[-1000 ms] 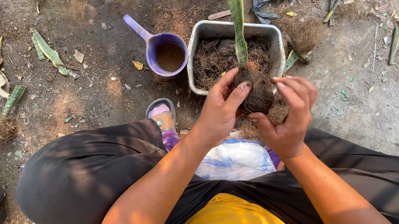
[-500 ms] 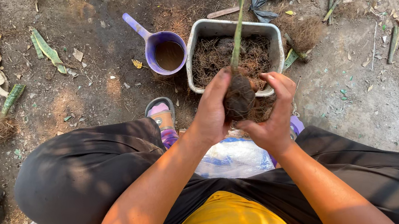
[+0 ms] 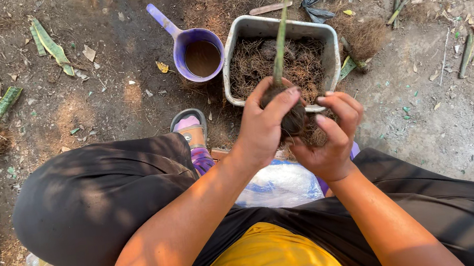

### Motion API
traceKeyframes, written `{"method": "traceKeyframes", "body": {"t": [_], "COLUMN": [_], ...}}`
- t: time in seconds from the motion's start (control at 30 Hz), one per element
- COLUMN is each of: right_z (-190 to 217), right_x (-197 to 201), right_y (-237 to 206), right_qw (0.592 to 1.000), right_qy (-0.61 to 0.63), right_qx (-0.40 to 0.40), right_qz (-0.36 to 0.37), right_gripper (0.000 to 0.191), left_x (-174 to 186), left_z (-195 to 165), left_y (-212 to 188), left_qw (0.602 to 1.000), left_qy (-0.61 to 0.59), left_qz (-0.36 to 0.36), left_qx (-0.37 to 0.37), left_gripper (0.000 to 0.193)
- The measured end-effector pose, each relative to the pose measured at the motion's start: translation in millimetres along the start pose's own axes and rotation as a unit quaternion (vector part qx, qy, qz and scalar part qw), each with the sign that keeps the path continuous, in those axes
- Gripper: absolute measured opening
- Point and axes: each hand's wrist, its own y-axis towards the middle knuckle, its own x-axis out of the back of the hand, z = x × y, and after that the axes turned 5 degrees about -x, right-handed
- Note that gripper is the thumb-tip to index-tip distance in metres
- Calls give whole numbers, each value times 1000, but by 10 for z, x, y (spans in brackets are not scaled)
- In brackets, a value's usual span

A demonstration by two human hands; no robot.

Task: The person sits on the ground and wraps a plant's root ball with fibrous material, likely coconut coir, using both hands. They repeatedly adjust and tighten the wrapping around the base of the plant.

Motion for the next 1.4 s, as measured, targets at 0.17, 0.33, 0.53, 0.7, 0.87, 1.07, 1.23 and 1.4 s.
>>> {"method": "traceKeyframes", "body": {"t": [0.17, 0.33, 0.53, 0.7, 0.87, 1.07, 1.23, 1.4], "right_z": [116, 268, 258, 272, 267, 226, 244, 253], "right_x": [53, 86, 10, 51, 136, 100, 154, 225], "right_y": [19, -15, -66, -45, 0, -32, 9, 82], "right_qw": [998, 995, 997, 996, 996, 996, 996, 995], "right_qy": [-51, -52, -51, -54, -40, 11, -19, -45], "right_qx": [-27, -67, -43, -55, -69, -81, -87, -87], "right_qz": [36, 47, 43, 52, 32, 28, 31, 36], "right_gripper": [40, 26, 31, 35, 36, 31, 33, 34], "left_x": [-5, -4, 7, 22, -4, -50, -7, -2], "left_z": [-109, -145, -66, -108, -147, -149, -202, -168], "left_y": [-11, -52, -54, -35, -45, -104, -102, -55], "left_qw": [998, 999, 999, 999, 995, 981, 979, 984], "left_qy": [-60, -43, -33, -42, 46, 147, 124, 95], "left_qz": [-28, -18, -22, -5, 73, 110, 157, 149], "left_qx": [18, 20, 16, 7, -48, -65, -47, -25], "left_gripper": [31, 34, 32, 27, 24, 35, 48, 63]}}
